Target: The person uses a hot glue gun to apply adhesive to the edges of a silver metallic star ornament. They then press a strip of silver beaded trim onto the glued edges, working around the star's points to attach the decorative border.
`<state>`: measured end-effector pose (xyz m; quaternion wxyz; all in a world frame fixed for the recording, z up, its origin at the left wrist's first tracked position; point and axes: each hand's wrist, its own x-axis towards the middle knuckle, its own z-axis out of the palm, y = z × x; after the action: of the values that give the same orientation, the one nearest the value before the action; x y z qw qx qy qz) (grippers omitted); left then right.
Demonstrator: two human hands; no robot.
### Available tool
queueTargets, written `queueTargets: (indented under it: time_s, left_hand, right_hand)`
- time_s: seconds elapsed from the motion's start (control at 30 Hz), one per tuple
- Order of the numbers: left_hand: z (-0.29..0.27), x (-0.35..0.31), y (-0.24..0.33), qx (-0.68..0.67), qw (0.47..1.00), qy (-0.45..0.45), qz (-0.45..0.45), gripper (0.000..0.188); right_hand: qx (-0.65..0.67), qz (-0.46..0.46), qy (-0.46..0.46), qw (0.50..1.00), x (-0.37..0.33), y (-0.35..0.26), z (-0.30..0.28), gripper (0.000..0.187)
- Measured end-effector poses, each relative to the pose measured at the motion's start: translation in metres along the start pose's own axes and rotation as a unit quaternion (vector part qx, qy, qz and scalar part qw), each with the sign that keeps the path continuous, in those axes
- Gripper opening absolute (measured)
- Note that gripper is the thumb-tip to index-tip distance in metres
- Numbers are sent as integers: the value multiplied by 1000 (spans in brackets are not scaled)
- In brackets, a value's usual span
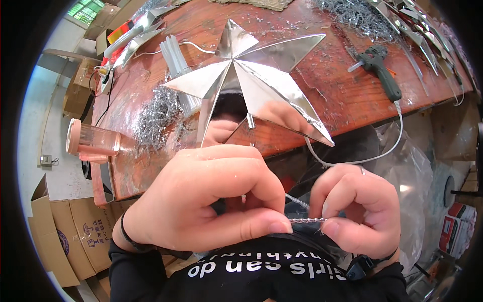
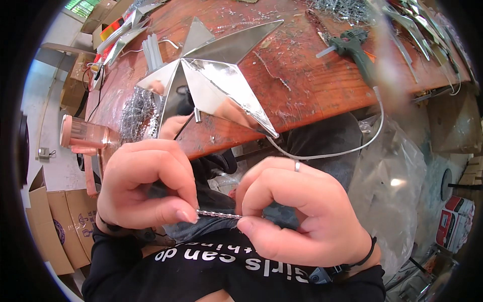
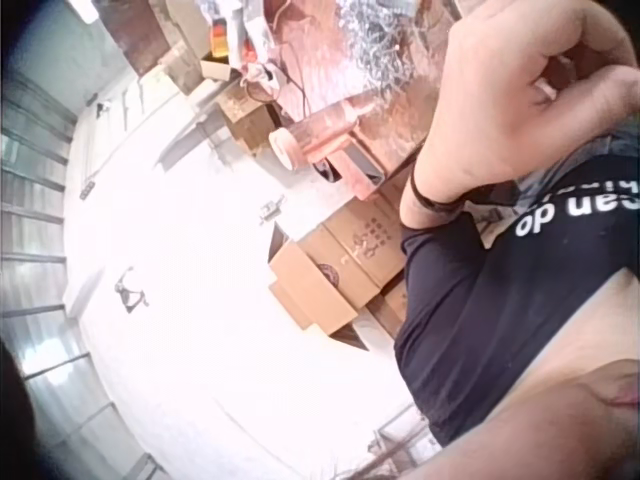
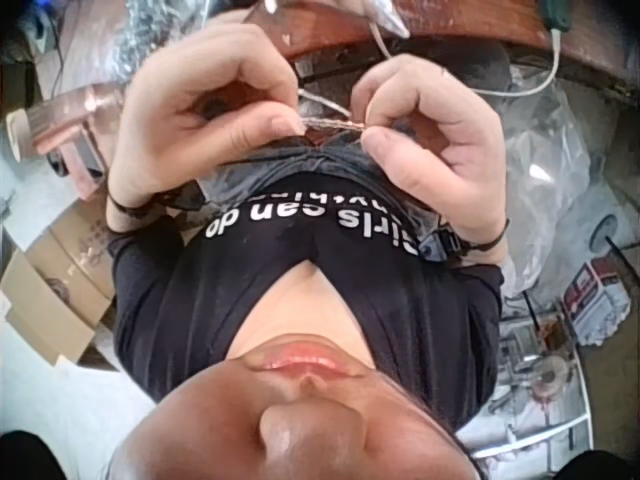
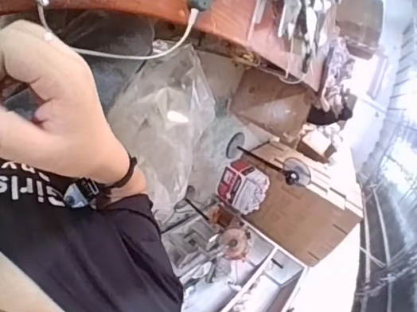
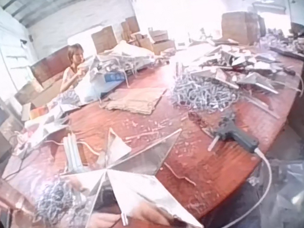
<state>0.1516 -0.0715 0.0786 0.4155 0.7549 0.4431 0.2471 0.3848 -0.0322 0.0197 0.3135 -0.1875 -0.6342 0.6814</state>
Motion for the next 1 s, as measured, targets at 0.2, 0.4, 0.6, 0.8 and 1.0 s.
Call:
queueTargets:
  time_s: [0.2, 0.4, 0.6, 0.8, 1.0]
  left_hand:
    - [6, 1, -9, -141, 989, 5, -51, 12]
    - [-6, 6, -19, -29, 998, 59, -9, 4]
    - [-37, 17, -28, 210, 957, 197, -39, 6]
    - [-64, 41, -24, 184, 958, 191, -106, 4]
    - [-79, 56, -34, 277, 949, 107, -108, 8]
  right_hand:
    - [3, 51, -29, 998, 1, -4, -8, 9]
    - [-68, 26, -152, 986, 0, -12, -19, 29]
    - [-181, 15, 35, 983, -10, -22, -19, 46]
    - [-282, -34, 86, 955, 7, -26, -5, 51]
    - [-304, -141, 3, 942, 31, -22, -13, 44]
